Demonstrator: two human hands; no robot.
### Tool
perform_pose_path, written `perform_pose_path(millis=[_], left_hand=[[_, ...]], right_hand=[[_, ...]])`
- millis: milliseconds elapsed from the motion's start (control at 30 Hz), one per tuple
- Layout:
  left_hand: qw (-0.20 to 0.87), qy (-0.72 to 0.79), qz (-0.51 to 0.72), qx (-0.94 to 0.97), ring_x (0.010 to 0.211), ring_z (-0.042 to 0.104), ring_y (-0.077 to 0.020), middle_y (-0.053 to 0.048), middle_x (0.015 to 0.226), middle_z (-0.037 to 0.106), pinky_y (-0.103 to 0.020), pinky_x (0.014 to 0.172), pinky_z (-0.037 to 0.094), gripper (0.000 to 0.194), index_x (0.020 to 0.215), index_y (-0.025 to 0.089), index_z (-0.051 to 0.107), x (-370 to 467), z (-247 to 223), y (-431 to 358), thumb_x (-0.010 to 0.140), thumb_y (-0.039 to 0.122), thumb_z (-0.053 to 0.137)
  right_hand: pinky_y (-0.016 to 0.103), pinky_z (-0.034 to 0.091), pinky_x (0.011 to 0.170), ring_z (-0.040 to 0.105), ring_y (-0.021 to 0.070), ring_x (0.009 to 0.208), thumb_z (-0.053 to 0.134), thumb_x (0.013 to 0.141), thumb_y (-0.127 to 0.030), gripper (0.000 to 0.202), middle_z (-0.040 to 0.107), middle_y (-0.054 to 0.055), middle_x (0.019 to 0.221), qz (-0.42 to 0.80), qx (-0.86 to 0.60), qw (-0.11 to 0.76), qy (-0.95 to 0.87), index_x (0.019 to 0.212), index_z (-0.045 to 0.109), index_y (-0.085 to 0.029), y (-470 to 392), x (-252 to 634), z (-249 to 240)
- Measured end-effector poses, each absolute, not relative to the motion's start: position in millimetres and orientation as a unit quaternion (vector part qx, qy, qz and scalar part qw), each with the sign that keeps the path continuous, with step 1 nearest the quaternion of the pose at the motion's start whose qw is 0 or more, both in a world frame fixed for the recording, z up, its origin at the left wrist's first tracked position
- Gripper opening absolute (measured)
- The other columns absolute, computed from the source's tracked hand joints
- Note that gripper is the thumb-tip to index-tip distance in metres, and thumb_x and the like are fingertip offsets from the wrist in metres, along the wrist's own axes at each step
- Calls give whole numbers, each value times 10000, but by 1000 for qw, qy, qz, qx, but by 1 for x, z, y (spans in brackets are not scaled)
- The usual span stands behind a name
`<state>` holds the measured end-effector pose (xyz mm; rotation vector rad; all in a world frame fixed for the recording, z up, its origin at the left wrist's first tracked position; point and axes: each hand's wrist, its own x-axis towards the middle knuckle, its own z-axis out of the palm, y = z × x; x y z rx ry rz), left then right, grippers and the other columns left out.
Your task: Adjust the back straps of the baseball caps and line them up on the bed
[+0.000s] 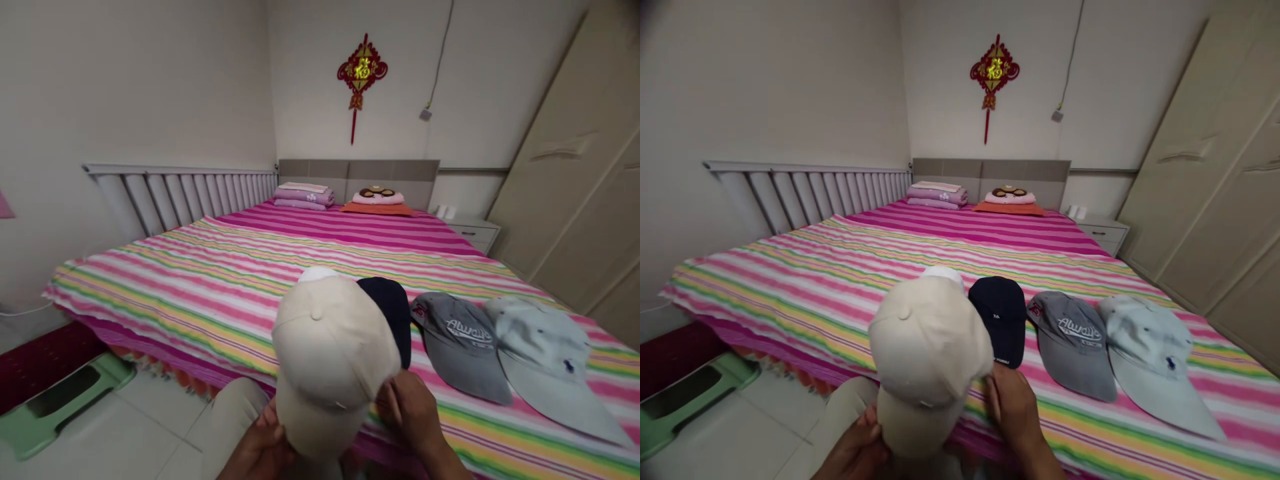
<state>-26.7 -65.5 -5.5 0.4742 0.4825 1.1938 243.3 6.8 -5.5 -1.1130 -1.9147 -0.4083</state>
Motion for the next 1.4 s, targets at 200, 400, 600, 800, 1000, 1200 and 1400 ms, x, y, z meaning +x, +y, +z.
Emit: perform_pose_path(millis=[200, 400, 600, 800, 1000, 1200, 1400], left_hand=[[694, 284, 643, 154, 563, 624, -123, 8, 709, 671, -192, 472, 515, 343, 878, 203, 619, -77, 9, -32, 608, -8, 635], [619, 310, 713, 109, 494, 615, -104, -25, 652, 664, -175, 465, 530, 332, 835, 141, 600, -106, 35, 14, 717, -94, 398], [597, 352, 717, 77, 445, 593, -93, -15, 567, 624, -150, 434, 506, 232, 702, 122, 549, -114, 47, 52, 752, -56, 409], [592, 387, 705, 55, 454, 597, -95, -12, 543, 617, -166, 490, 519, 193, 753, 117, 543, -122, 42, 82, 756, -42, 433], [566, 466, 680, 11, 407, 582, -111, 7, 482, 590, -188, 473, 509, 202, 761, 122, 507, -126, 20, 89, 754, -63, 426], [558, 514, 652, 9, 362, 535, -78, 28, 465, 543, -151, 428, 484, 203, 703, 131, 476, -131, 21, 89, 767, -49, 407], [541, 528, 653, 45, 477, 608, -115, -8, 557, 592, -204, 493, 525, 148, 718, 140, 472, -119, 23, 82, 799, 36, 406]], right_hand=[[258, 461, 440, 639, 193, 536, 367, 851, -283, 234, 683, 70, 712, -135, -513, 408, -743, 944, 545, -161, 15, 262, -29], [240, 406, 438, 568, 156, 445, 356, 860, -268, 233, 571, 12, 530, -162, -487, 391, -764, 683, 494, -204, 12, 260, -31], [236, 388, 486, 548, 136, 475, 338, 862, -182, 256, 562, 15, 568, -249, -446, 337, -791, 676, 514, -196, 15, 261, -33], [251, 387, 522, 559, 150, 527, 357, 851, -160, 242, 575, 26, 596, -283, -436, 314, -794, 691, 534, -195, 16, 263, -38], [238, 381, 533, 555, 142, 541, 366, 854, -180, 224, 584, 25, 610, -211, -458, 350, -790, 711, 537, -196, 15, 261, -38], [255, 356, 526, 505, 159, 519, 461, 778, -344, 230, 567, 33, 577, 95, -550, 465, -687, 629, 558, -199, 13, 259, -26], [250, 346, 467, 461, 145, 460, 473, 733, -468, 301, 477, -20, 475, 273, -629, 536, -492, 591, 482, -203, 20, 268, -6]])
